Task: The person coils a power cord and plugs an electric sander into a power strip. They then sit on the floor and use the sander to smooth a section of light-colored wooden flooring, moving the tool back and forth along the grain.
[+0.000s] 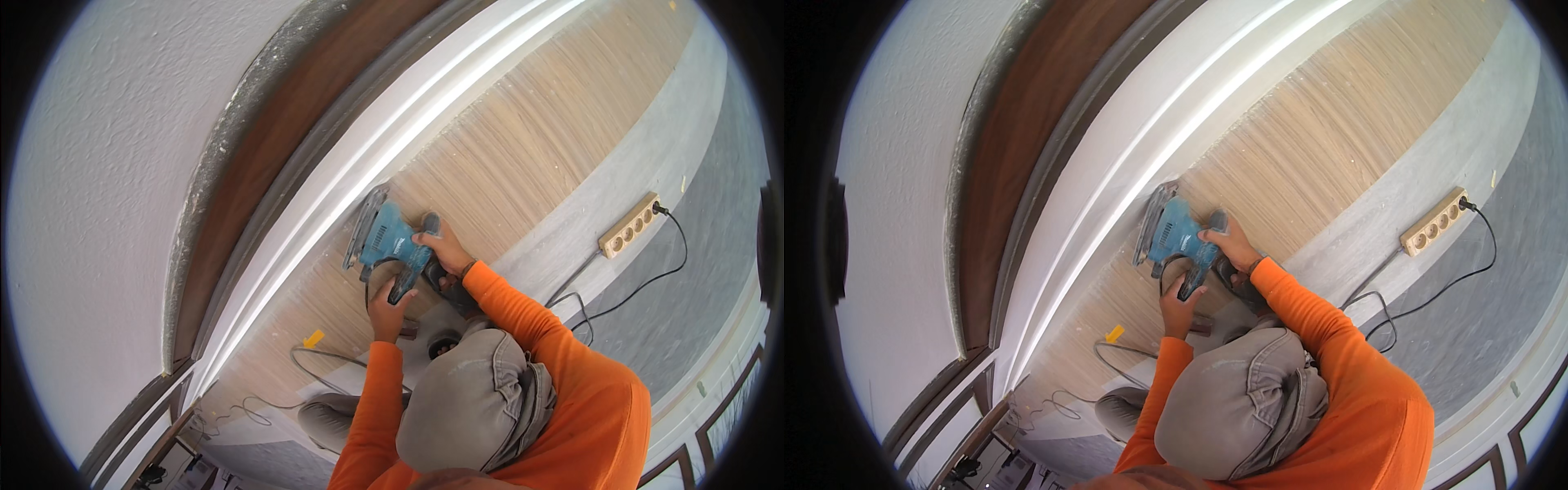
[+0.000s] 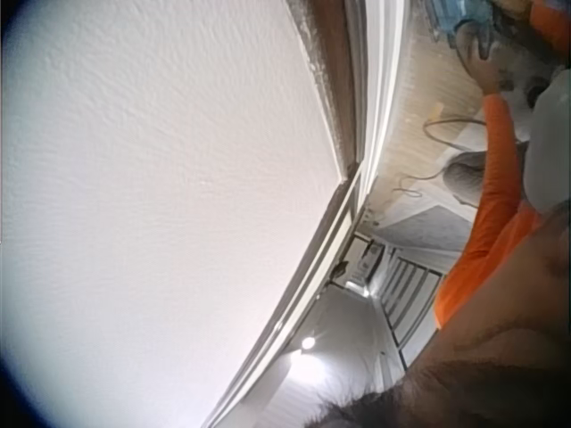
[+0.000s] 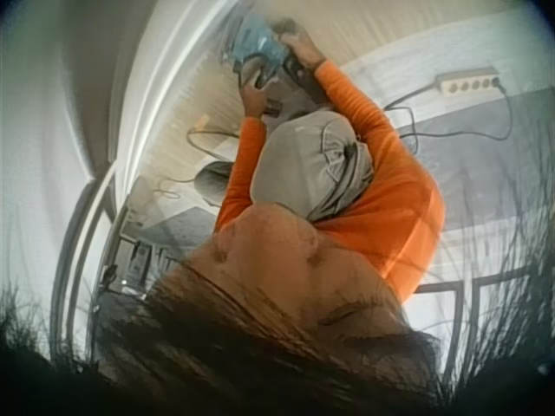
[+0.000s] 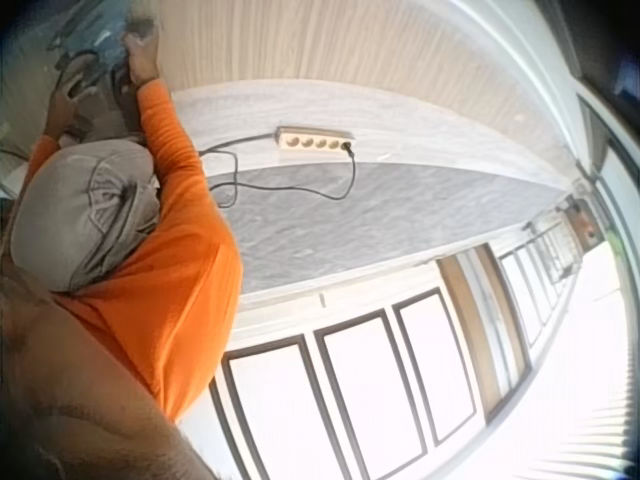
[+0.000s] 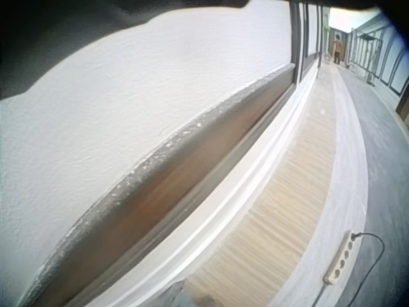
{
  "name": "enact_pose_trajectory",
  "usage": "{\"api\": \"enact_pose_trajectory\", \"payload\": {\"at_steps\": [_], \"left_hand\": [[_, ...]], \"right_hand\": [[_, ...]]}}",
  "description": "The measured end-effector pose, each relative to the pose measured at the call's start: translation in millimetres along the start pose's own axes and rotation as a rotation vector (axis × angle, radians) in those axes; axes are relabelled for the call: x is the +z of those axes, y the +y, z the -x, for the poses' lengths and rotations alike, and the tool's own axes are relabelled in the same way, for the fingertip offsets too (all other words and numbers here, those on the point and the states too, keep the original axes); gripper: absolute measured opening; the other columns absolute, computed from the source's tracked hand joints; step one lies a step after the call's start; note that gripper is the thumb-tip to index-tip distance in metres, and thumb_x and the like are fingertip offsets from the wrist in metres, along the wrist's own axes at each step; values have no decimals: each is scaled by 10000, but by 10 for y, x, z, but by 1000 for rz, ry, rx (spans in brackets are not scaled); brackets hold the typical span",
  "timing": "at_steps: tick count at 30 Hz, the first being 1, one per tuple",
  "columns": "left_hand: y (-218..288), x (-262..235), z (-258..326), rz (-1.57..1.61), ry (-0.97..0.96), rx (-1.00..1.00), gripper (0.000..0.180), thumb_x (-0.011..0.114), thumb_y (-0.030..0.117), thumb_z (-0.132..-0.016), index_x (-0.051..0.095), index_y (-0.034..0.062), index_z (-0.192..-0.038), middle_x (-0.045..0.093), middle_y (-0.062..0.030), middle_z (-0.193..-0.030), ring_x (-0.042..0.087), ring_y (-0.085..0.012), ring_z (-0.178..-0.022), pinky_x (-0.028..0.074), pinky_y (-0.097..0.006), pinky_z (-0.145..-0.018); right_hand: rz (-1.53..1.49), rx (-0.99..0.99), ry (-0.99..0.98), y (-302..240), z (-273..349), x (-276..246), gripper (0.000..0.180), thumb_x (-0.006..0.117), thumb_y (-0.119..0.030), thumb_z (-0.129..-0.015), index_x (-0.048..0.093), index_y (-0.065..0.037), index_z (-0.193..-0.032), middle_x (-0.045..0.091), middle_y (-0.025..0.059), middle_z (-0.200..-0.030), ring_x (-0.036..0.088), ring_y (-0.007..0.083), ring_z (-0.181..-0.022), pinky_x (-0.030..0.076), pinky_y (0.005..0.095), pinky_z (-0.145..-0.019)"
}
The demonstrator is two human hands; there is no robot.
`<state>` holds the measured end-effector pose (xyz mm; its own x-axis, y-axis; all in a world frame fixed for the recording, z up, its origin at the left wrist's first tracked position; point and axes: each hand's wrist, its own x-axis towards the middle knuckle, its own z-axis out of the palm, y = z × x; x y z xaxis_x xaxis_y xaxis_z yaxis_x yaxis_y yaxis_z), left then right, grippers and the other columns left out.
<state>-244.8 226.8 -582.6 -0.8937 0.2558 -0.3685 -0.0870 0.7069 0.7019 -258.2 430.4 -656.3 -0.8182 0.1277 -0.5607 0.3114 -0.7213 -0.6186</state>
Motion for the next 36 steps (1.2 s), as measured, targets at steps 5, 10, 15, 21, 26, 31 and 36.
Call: {"api": "enact_pose_trajectory", "payload": {"at_steps": [5, 10, 15, 21, 26, 31, 36], "left_hand": [[50, -47, -45, -9, -3, 14, 510, 895, 249, -809, 727, -17, -1211, 769, -167, -1025, 739, -273, -911, 555, -365, -844], [-77, -20, 41, -14, 5, 1, 494, 892, 241, -812, 730, -18, -1201, 768, -163, -1011, 738, -272, -899, 557, -360, -838], [102, -59, 4, -15, 11, 31, 503, 897, 241, -802, 731, -12, -1204, 768, -168, -1013, 742, -275, -904, 561, -365, -840], [58, -112, -31, -37, 23, 79, 519, 906, 243, -788, 731, -11, -1206, 766, -173, -1015, 745, -285, -908, 563, -368, -835], [4, -113, 28, -58, 26, 79, 531, 913, 243, -776, 731, -5, -1209, 764, -176, -1023, 744, -299, -911, 563, -371, -840], [117, -188, -22, -38, 1, 65, 527, 915, 235, -771, 729, 3, -1207, 760, -184, -1040, 742, -316, -925, 562, -385, -849], [57, -204, 33, -79, 26, 94, 527, 915, 219, -768, 727, 12, -1215, 760, -183, -1044, 742, -324, -933, 561, -392, -848]], "right_hand": [[-38, -1, 16, 8, -6, -43, 510, 774, -186, -877, 532, 5, -1283, 638, 120, -1138, 614, 215, -1053, 501, 374, -930], [138, 0, 13, -7, 29, 20, 548, 782, -232, -878, 534, 13, -1301, 639, 107, -1117, 615, 212, -1032, 499, 357, -920], [81, 5, 78, -136, 126, 80, 540, 785, -248, -871, 552, 2, -1289, 630, 86, -1083, 604, 204, -1008, 490, 354, -914], [98, -20, 75, -169, 142, 99, 458, 785, -239, -876, 571, -15, -1214, 625, 72, -1043, 604, 185, -992, 495, 340, -873], [62, -46, 63, -233, 209, 183, 418, 785, -209, -878, 578, -21, -1189, 627, 67, -1035, 613, 178, -957, 500, 333, -843], [29, -51, 84, -208, 207, 157, 411, 792, -216, -874, 582, -23, -1170, 624, 66, -1027, 610, 174, -946, 503, 335, -837], [81, -40, 37, -245, 227, 183, 442, 799, -231, -871, 579, -20, -1190, 617, 65, -1030, 602, 174, -957, 502, 336, -852]]}}
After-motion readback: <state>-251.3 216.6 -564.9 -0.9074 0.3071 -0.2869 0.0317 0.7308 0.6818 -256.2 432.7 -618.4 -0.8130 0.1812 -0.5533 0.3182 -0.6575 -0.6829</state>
